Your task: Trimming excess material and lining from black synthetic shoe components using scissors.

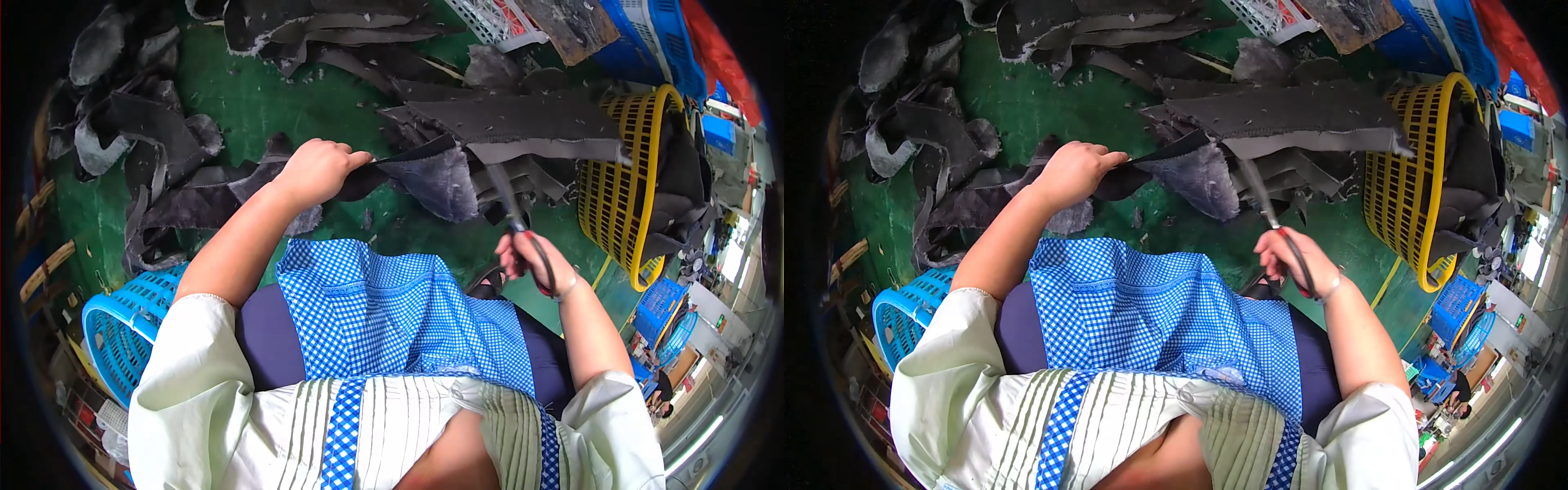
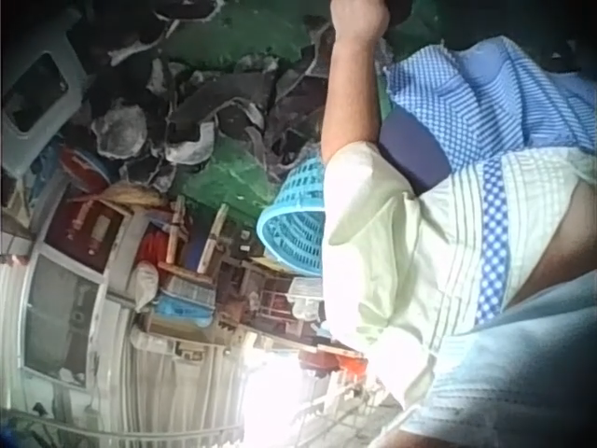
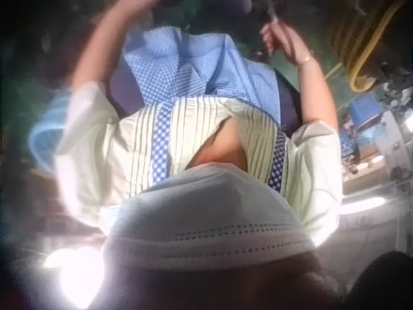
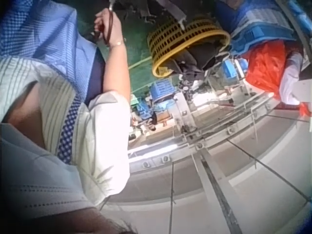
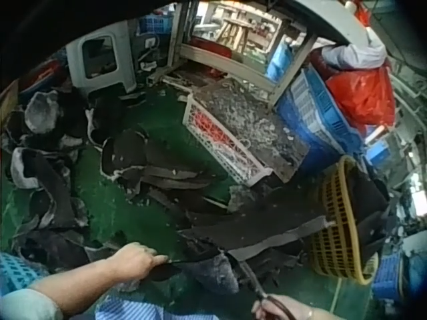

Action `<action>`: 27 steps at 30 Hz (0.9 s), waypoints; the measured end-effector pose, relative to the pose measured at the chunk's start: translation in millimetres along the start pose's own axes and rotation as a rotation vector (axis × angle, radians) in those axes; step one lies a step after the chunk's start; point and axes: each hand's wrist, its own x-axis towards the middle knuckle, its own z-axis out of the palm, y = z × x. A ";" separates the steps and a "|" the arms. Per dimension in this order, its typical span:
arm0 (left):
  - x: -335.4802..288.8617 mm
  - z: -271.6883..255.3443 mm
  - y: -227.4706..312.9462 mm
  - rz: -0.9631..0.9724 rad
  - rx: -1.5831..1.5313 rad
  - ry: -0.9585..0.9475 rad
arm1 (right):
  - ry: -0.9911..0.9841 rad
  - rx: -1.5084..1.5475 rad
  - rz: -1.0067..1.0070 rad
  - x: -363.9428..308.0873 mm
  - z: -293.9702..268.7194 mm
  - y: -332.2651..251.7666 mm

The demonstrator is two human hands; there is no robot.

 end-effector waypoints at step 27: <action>-69.5 -138.4 37.8 -0.196 -0.149 0.392 | 0.356 0.668 -0.877 21.3 105.6 -172.6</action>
